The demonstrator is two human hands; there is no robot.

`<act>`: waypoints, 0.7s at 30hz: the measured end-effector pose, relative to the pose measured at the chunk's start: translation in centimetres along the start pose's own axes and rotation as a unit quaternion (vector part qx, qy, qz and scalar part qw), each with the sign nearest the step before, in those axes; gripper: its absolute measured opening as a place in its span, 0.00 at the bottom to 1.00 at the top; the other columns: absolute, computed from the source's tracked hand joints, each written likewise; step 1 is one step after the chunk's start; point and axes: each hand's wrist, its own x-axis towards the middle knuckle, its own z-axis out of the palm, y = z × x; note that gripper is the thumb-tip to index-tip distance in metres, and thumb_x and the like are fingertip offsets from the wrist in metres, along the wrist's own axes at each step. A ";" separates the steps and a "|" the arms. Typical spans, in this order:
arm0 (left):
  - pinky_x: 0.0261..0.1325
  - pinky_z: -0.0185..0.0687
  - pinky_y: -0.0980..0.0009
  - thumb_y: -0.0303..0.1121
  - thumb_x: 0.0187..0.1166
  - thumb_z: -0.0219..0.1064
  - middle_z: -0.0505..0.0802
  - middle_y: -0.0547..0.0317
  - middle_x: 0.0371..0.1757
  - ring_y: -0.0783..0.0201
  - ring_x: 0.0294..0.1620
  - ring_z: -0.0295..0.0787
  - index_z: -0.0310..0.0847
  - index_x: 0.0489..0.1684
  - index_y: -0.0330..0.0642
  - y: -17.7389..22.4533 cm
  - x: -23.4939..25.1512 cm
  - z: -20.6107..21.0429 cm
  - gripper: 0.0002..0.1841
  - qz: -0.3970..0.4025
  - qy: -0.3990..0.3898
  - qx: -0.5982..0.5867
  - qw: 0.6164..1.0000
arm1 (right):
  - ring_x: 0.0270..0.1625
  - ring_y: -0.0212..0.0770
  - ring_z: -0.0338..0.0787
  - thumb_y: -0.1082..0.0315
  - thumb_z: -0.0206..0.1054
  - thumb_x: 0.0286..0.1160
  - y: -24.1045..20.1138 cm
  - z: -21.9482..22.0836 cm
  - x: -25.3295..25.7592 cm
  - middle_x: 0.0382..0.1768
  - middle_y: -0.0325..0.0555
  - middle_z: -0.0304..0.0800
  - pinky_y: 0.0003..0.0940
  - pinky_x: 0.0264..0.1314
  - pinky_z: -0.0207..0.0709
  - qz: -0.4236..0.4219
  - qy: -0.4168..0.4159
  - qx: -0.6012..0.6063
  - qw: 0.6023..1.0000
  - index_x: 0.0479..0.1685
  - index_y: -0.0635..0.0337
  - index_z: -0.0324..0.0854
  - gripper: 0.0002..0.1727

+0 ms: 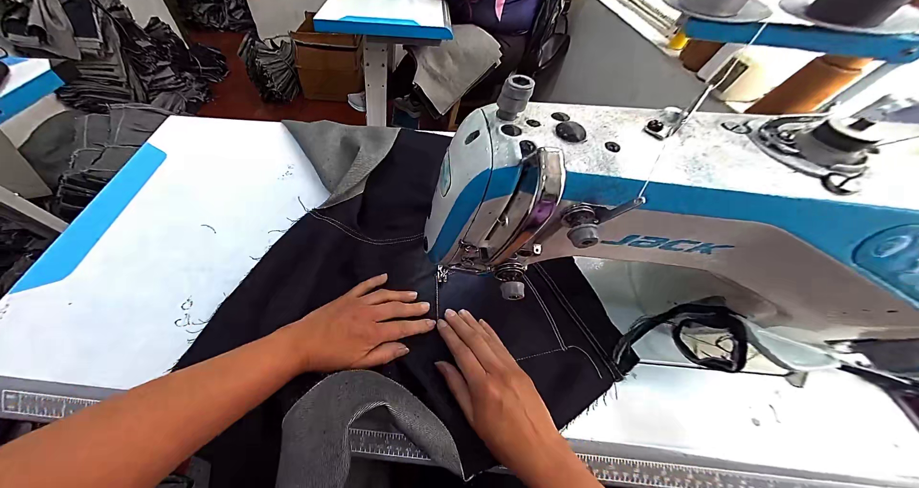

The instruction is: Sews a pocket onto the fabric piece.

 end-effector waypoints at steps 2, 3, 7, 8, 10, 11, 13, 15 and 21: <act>0.88 0.57 0.43 0.48 0.89 0.48 0.87 0.64 0.75 0.57 0.83 0.75 0.83 0.75 0.56 -0.2 0.4 -0.2 0.24 -0.004 0.018 -0.008 1.000 | 0.79 0.50 0.83 0.55 0.55 0.88 -0.6 0.1 0.0 0.72 0.51 0.87 0.45 0.83 0.73 0.009 0.002 -0.010 1.000 0.69 0.62 0.86 0.25; 0.87 0.58 0.43 0.49 0.88 0.49 0.89 0.64 0.73 0.58 0.80 0.78 0.84 0.74 0.56 -0.2 0.6 -0.3 0.24 -0.008 0.026 -0.010 1.000 | 0.78 0.51 0.83 0.55 0.55 0.88 -1.0 0.2 0.1 0.72 0.52 0.87 0.45 0.83 0.73 0.011 0.006 -0.018 1.000 0.69 0.63 0.86 0.25; 0.84 0.60 0.42 0.47 0.85 0.51 0.92 0.63 0.68 0.56 0.76 0.82 0.86 0.72 0.57 -0.1 0.9 0.1 0.24 0.004 0.046 0.015 0.999 | 0.78 0.51 0.83 0.55 0.55 0.87 -1.2 0.2 -0.1 0.72 0.51 0.87 0.44 0.82 0.74 0.013 0.007 -0.027 1.000 0.69 0.64 0.86 0.26; 0.85 0.59 0.41 0.47 0.85 0.51 0.91 0.63 0.69 0.56 0.77 0.81 0.86 0.72 0.58 0.0 0.9 0.2 0.23 0.005 0.042 0.019 0.999 | 0.78 0.51 0.84 0.56 0.56 0.87 -0.9 0.0 -0.2 0.72 0.51 0.88 0.43 0.82 0.74 0.013 0.008 -0.016 1.000 0.68 0.64 0.86 0.25; 0.86 0.58 0.41 0.47 0.86 0.52 0.91 0.63 0.70 0.55 0.78 0.79 0.86 0.72 0.58 0.0 0.7 0.4 0.23 0.003 0.042 0.016 0.999 | 0.77 0.51 0.85 0.57 0.57 0.86 -0.5 -0.4 -0.3 0.70 0.52 0.89 0.41 0.82 0.75 0.015 0.008 0.006 1.000 0.68 0.63 0.86 0.24; 0.86 0.58 0.40 0.47 0.86 0.52 0.91 0.63 0.70 0.55 0.79 0.79 0.87 0.71 0.58 0.0 0.6 0.4 0.22 0.003 0.045 0.012 0.999 | 0.76 0.51 0.85 0.57 0.57 0.86 -0.3 -0.5 -0.3 0.70 0.52 0.89 0.40 0.82 0.75 0.015 0.007 0.011 1.000 0.68 0.63 0.86 0.24; 0.85 0.58 0.40 0.47 0.86 0.53 0.91 0.63 0.70 0.55 0.78 0.79 0.87 0.71 0.58 -0.1 0.6 0.5 0.22 0.002 0.049 0.006 0.999 | 0.76 0.52 0.85 0.57 0.57 0.87 -0.3 -0.6 -0.3 0.69 0.53 0.89 0.40 0.82 0.74 0.015 0.002 0.012 1.000 0.68 0.64 0.86 0.24; 0.85 0.58 0.39 0.47 0.85 0.53 0.91 0.63 0.69 0.55 0.78 0.80 0.87 0.71 0.58 0.0 0.7 0.4 0.22 0.002 0.046 0.002 0.999 | 0.76 0.52 0.85 0.58 0.55 0.87 -0.3 -0.5 -0.3 0.70 0.54 0.89 0.41 0.82 0.74 0.014 -0.004 0.008 1.000 0.68 0.64 0.86 0.24; 0.85 0.59 0.39 0.47 0.86 0.53 0.92 0.63 0.68 0.55 0.78 0.80 0.87 0.70 0.58 -0.4 0.9 0.3 0.22 0.003 0.046 -0.001 0.999 | 0.76 0.53 0.85 0.57 0.55 0.88 0.0 -0.6 0.0 0.69 0.54 0.89 0.41 0.82 0.74 0.015 -0.016 0.007 1.000 0.68 0.64 0.86 0.24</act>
